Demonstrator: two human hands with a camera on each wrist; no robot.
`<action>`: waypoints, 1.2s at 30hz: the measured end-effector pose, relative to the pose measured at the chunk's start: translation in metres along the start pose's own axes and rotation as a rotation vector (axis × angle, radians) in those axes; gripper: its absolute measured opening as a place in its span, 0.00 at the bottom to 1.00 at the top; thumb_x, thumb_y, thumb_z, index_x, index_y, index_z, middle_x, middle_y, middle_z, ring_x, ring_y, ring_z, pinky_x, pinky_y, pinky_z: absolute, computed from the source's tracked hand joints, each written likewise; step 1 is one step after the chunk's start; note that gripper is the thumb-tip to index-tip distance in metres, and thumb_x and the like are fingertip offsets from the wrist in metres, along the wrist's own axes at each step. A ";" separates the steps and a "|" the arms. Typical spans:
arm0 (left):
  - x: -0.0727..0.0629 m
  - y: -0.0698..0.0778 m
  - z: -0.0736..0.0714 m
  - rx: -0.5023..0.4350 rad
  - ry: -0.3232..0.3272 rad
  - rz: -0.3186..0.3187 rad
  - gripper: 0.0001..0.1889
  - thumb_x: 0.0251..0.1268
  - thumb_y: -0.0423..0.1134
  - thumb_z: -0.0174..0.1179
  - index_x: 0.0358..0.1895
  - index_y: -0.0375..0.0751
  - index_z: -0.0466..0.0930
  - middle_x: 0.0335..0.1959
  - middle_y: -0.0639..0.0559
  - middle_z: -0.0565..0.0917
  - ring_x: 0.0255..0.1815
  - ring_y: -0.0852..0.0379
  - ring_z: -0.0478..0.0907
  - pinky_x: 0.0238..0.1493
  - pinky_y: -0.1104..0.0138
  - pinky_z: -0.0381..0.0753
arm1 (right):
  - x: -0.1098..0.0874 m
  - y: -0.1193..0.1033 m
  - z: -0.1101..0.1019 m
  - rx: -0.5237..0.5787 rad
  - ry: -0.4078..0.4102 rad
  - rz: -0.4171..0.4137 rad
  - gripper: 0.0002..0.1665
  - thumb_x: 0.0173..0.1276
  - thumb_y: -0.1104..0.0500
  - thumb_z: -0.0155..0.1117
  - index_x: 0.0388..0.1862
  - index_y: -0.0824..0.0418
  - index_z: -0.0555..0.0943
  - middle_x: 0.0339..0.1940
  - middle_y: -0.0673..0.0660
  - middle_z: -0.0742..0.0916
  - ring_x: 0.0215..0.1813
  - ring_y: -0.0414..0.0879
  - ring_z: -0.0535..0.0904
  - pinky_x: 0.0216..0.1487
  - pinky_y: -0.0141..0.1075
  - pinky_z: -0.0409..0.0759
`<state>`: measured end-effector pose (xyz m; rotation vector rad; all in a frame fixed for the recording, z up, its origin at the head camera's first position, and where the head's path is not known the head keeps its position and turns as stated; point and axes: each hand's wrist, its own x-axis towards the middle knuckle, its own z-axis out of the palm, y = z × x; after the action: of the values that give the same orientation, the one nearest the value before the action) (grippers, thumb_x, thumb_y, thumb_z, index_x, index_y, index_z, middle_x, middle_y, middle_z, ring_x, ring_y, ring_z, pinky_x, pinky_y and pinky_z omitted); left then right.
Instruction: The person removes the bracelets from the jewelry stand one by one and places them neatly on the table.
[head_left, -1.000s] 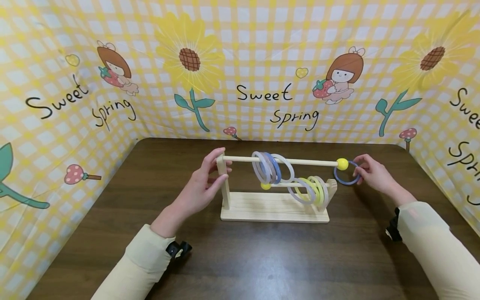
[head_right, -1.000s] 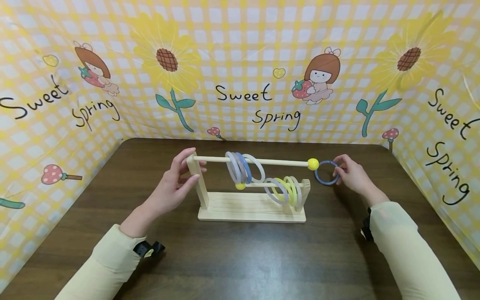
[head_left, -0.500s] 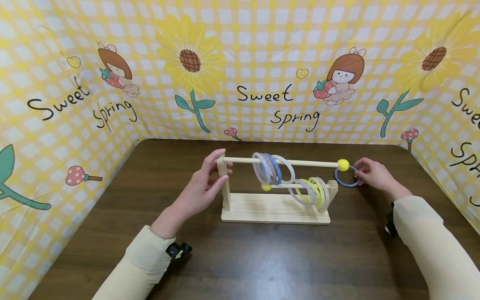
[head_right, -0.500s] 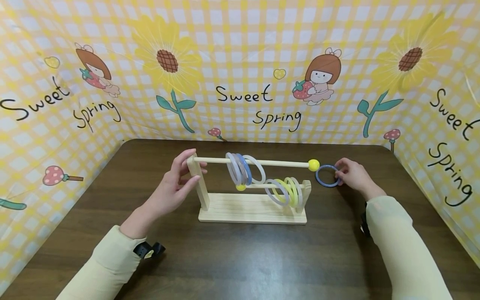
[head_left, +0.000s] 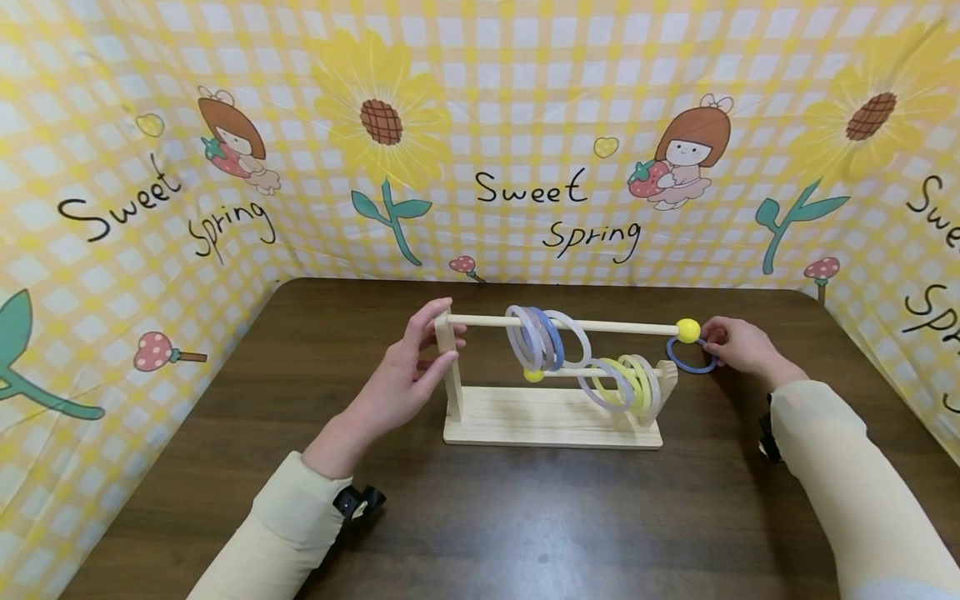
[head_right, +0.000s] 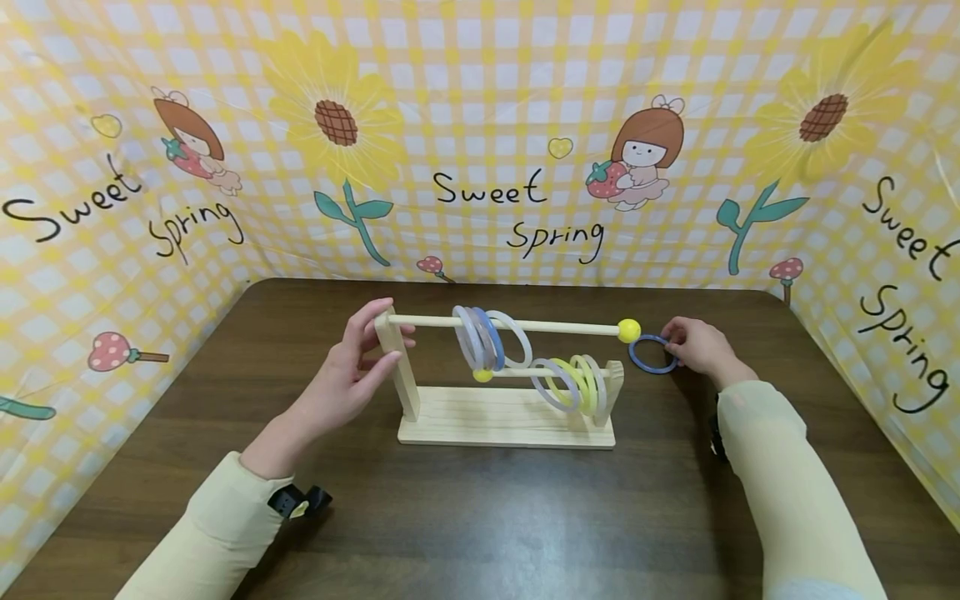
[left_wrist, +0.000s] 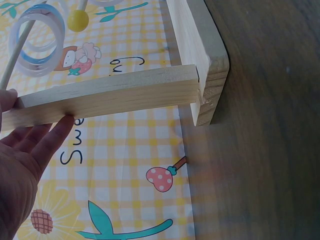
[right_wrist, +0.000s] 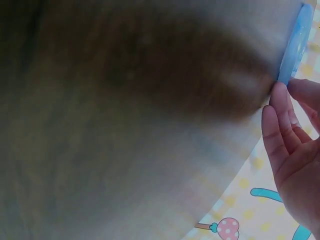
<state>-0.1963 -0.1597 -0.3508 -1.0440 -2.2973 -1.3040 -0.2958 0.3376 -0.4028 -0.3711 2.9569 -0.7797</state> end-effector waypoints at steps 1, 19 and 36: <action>0.000 0.000 0.000 -0.004 -0.001 0.001 0.34 0.69 0.25 0.54 0.73 0.49 0.50 0.54 0.44 0.77 0.53 0.49 0.79 0.39 0.62 0.84 | 0.000 0.000 0.000 -0.003 -0.003 0.001 0.09 0.67 0.68 0.60 0.43 0.71 0.74 0.28 0.56 0.82 0.23 0.44 0.78 0.29 0.39 0.74; 0.002 0.001 0.003 -0.001 -0.005 -0.006 0.34 0.69 0.24 0.54 0.73 0.48 0.50 0.54 0.43 0.77 0.52 0.47 0.79 0.39 0.62 0.84 | -0.013 -0.001 -0.007 0.042 0.070 -0.009 0.12 0.70 0.68 0.59 0.48 0.74 0.75 0.39 0.67 0.82 0.31 0.51 0.81 0.31 0.41 0.77; 0.000 0.001 0.001 0.010 0.009 0.001 0.33 0.69 0.24 0.53 0.72 0.47 0.50 0.53 0.43 0.77 0.52 0.49 0.79 0.38 0.62 0.84 | -0.053 -0.063 -0.020 0.263 0.422 -0.159 0.12 0.71 0.65 0.61 0.50 0.70 0.78 0.37 0.59 0.84 0.30 0.29 0.79 0.29 0.21 0.76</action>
<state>-0.1955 -0.1583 -0.3504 -1.0337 -2.2945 -1.2931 -0.2331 0.3071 -0.3544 -0.4784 3.1612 -1.4077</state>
